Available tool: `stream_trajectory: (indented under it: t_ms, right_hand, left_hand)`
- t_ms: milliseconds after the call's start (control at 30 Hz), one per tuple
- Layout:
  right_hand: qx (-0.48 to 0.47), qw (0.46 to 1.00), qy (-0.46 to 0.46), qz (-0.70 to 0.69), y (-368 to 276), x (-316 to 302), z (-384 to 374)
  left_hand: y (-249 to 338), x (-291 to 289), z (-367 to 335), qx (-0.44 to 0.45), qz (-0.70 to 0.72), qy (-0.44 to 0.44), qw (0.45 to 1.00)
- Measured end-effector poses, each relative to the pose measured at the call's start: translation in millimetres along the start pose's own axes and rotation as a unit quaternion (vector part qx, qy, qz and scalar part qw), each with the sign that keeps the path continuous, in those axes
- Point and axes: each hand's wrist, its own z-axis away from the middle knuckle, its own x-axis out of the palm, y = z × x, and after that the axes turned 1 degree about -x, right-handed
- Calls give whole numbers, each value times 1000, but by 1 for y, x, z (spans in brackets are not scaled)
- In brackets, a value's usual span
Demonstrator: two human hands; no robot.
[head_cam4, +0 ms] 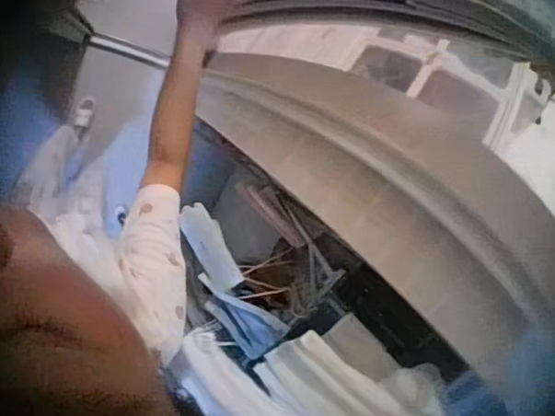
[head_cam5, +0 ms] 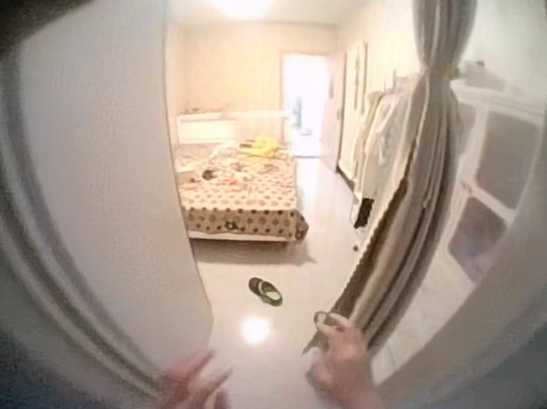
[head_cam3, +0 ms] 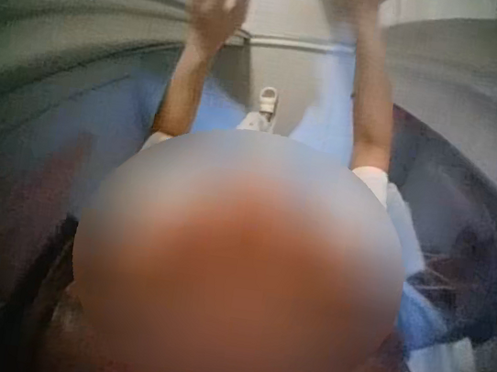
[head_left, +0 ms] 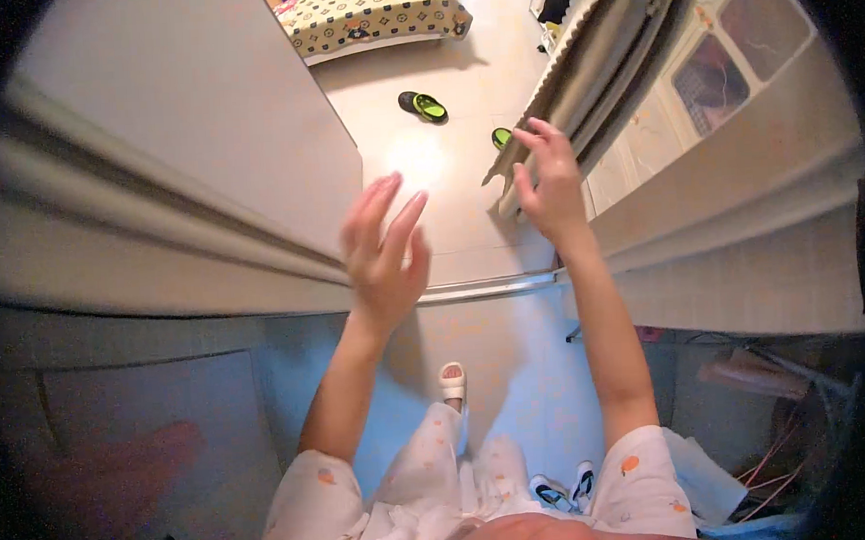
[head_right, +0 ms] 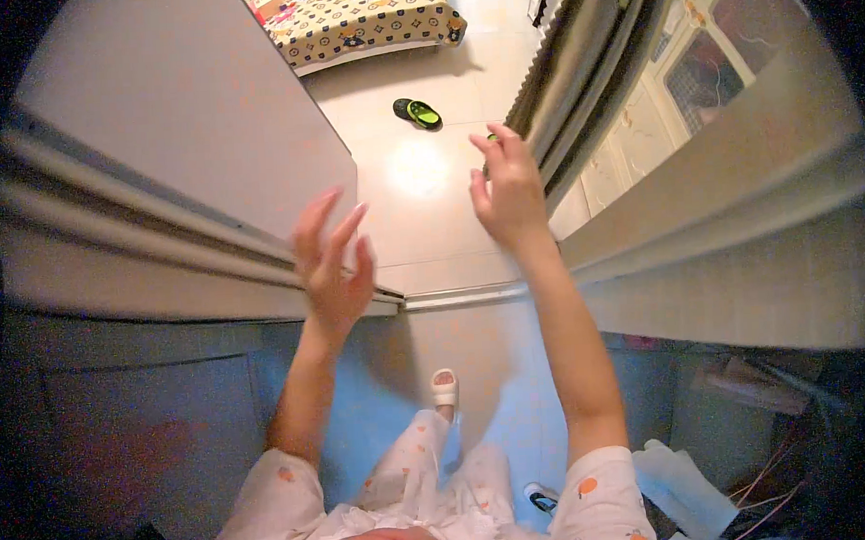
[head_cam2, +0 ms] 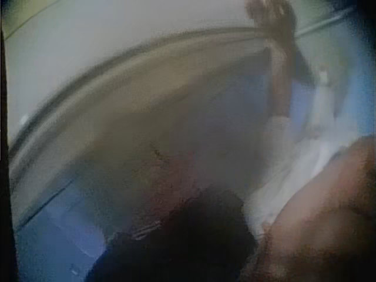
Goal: Washing and rinsing various plastic basins and small laundry items in a bathroom using a shower head and water scoop.
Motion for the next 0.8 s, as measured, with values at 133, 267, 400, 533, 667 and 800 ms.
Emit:
stream_trajectory:
  t_ms: [133,267,400,533,667,800]
  right_hand:
    - [38,996,-82,10,23,42,-53]
    - [51,987,-150,25,46,52,-104]
    - [82,981,-176,-27,97,74,-144]
    - [178,963,-148,-137,165,162,-212]
    - [298,914,-137,-239,228,233,-276]
    - [268,934,-210,-104,322,292,-329]
  left_hand:
    - [-49,95,-47,-98,6,-107,989]
    - [-92,159,-105,-121,30,-105,987]
    - [-143,212,-141,-103,-14,-155,982]
    - [-233,250,-156,-166,21,-263,950]
    - [-295,259,-149,-272,98,-238,927]
    - [-372,269,-97,-418,115,-292,852]
